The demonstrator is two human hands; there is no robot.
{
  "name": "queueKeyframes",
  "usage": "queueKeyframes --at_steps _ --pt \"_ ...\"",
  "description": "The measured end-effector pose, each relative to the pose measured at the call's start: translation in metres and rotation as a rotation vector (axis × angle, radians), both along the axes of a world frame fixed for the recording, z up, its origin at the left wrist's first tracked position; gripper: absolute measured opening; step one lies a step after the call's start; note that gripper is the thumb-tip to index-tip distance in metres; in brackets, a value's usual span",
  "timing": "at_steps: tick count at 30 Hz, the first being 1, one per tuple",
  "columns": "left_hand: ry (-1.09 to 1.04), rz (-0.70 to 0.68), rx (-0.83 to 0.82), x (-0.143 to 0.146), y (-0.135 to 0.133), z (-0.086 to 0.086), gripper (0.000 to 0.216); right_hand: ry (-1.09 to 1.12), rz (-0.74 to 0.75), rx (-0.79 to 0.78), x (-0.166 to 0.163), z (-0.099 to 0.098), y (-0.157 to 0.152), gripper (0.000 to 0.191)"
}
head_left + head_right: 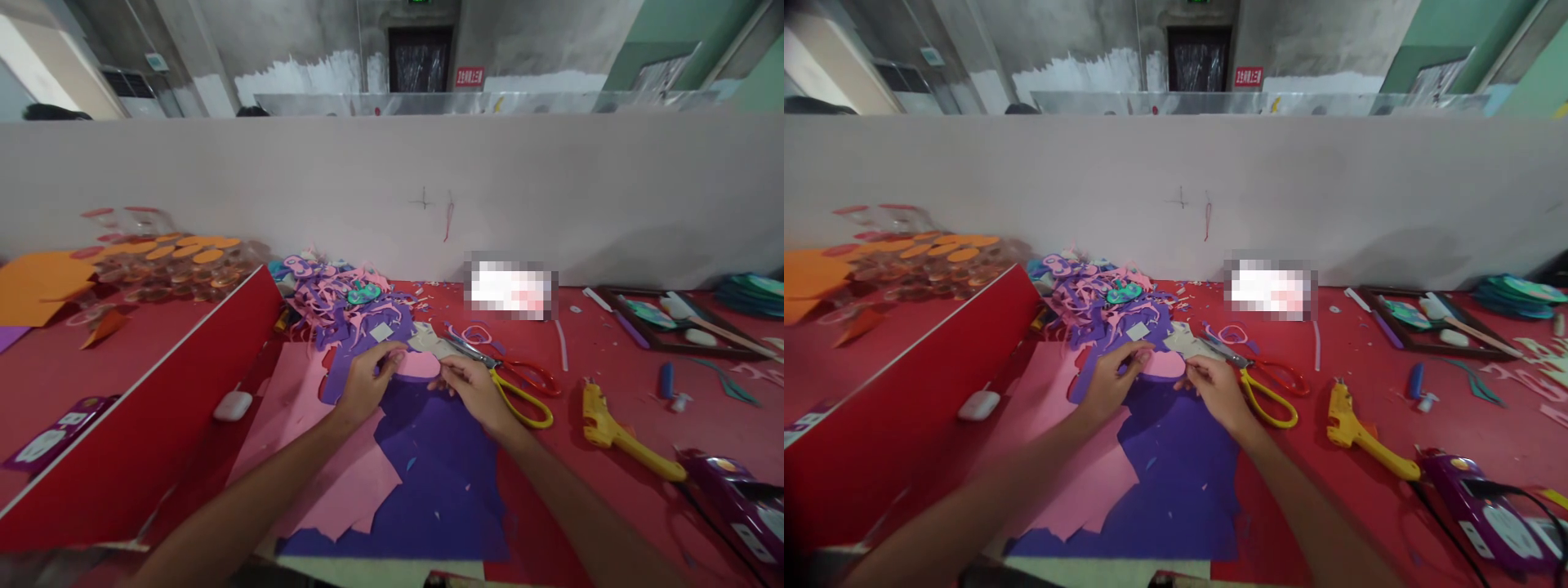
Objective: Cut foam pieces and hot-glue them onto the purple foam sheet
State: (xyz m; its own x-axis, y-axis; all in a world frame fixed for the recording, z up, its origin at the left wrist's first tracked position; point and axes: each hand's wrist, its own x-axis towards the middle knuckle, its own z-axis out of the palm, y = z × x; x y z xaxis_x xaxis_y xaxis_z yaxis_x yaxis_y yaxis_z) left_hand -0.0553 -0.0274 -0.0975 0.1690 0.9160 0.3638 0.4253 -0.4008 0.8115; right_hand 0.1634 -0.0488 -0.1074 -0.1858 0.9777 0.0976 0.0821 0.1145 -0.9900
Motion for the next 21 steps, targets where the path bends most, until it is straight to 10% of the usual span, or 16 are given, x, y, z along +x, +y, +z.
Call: queueKeyframes --at_steps 8,13,21 --pt "0.123 -0.012 0.049 -0.003 -0.001 0.001 0.033 0.032 -0.234 0.090 0.001 0.005 0.002 0.037" --pt "0.548 -0.221 0.059 -0.010 0.005 -0.005 0.036 0.181 -0.480 0.091 0.016 0.006 0.009 0.037" --pt "0.735 -0.393 0.102 -0.004 0.005 -0.007 0.009 0.178 -0.488 0.123 0.017 0.007 0.009 0.035"
